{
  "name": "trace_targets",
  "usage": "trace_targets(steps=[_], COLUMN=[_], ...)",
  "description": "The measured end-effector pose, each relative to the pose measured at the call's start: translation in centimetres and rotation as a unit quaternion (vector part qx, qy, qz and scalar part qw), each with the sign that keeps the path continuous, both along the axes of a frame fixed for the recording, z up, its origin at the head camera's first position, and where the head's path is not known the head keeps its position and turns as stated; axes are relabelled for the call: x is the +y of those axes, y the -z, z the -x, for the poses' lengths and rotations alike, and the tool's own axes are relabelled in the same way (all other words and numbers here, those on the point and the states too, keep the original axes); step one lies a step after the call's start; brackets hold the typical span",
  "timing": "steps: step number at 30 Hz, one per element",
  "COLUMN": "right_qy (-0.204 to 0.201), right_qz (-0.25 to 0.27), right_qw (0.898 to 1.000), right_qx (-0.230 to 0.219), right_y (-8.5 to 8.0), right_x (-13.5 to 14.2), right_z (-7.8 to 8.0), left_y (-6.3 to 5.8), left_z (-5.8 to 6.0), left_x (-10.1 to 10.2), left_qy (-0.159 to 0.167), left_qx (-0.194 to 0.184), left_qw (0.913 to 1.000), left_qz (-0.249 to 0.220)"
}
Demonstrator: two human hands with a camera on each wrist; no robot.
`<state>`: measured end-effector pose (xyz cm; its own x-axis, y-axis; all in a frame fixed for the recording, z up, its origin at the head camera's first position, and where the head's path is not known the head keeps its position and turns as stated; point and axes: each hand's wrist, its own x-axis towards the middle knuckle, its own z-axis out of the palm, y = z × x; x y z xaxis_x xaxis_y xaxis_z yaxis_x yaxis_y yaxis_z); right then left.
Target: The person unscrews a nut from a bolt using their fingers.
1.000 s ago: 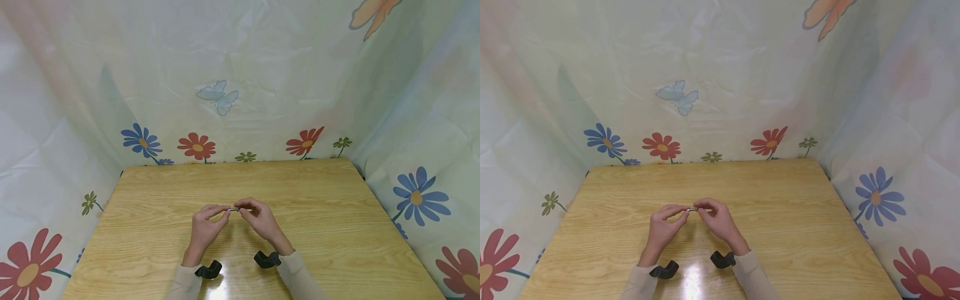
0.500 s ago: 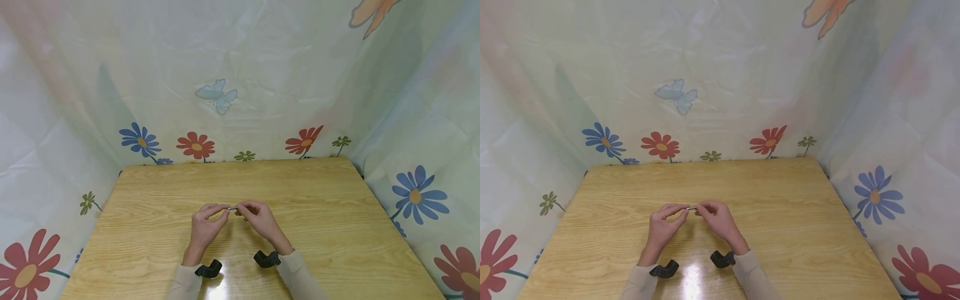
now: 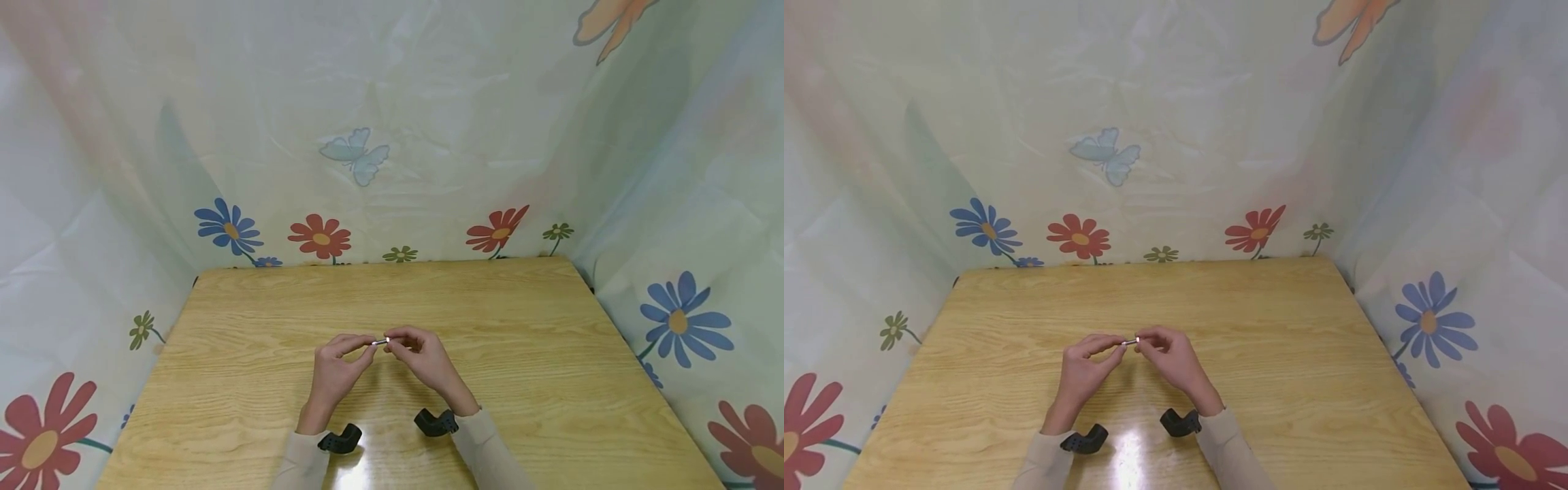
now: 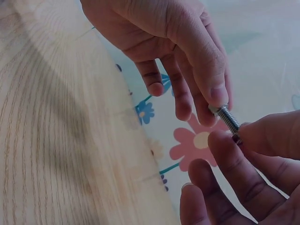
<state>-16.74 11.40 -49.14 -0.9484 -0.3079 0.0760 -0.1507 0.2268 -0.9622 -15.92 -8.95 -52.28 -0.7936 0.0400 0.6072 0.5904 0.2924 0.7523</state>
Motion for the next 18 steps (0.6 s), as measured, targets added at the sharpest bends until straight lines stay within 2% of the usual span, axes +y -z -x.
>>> trace_targets(steps=[9,14,18], right_qy=[-0.031,-0.033,-0.030], right_qz=[0.029,0.046,0.049], right_qw=[0.999,0.997,0.996], right_qx=[0.033,0.059,0.061], right_y=[-0.23,-0.35,-0.27], right_x=[0.24,0.33,0.43], right_z=[-0.28,-0.34,-0.29], left_y=[0.03,0.01,-0.04], left_z=[0.01,0.09,0.15], left_x=[0.15,0.19,0.16], left_qy=[0.002,0.004,-0.001], left_qx=[-0.001,0.005,0.008], left_qw=[0.9999,0.9999,0.9999], left_qz=[-0.012,-0.011,-0.012])
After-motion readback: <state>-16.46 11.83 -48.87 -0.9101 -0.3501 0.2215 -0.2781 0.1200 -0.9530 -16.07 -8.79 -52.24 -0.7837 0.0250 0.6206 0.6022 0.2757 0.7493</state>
